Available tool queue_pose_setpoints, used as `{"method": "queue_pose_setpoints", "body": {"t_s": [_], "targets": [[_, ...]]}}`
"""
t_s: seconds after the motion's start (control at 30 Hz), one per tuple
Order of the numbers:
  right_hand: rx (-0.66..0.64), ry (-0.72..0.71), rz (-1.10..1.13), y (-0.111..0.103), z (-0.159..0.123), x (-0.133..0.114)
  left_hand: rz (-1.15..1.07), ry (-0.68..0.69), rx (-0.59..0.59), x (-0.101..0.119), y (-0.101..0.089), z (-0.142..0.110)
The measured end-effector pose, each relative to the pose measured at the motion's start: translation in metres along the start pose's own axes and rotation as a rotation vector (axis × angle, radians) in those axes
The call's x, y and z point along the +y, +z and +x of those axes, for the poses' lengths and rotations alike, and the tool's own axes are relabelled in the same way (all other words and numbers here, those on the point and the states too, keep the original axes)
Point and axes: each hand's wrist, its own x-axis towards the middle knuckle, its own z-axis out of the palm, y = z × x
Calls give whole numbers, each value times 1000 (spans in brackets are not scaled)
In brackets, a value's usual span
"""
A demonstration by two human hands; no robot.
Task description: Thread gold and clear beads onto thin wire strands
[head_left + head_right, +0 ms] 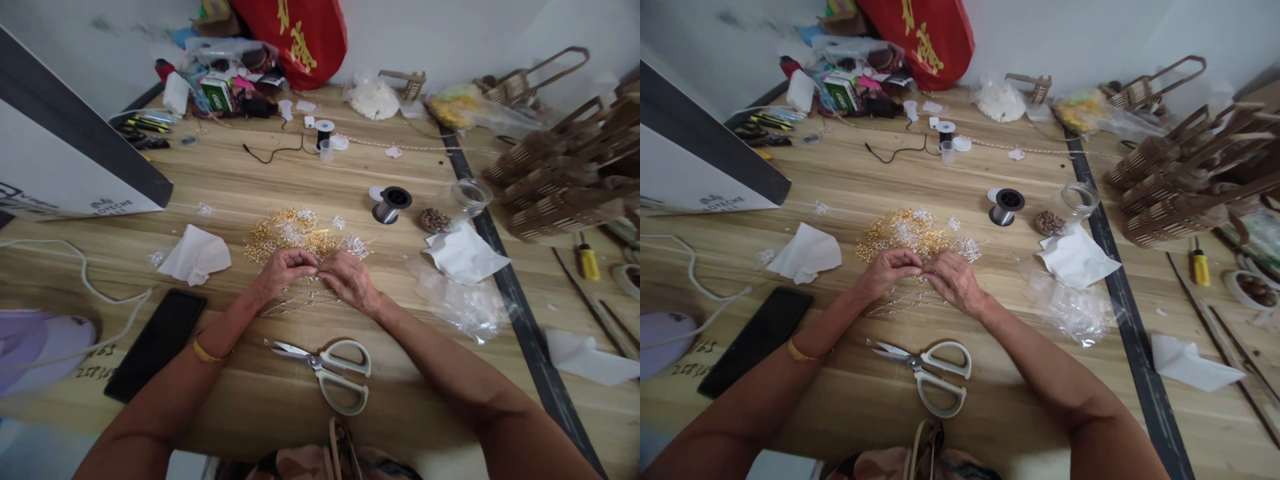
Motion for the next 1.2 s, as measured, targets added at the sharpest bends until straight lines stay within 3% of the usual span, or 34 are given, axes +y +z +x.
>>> {"method": "queue_pose_setpoints", "body": {"t_s": [0.7,1.2], "targets": [[22,-13,62,-1,3,-3,-35,-8,-22,-3,0,1],[28,2,-7,1,1,-1,-69,21,31,-8,-4,3]]}}
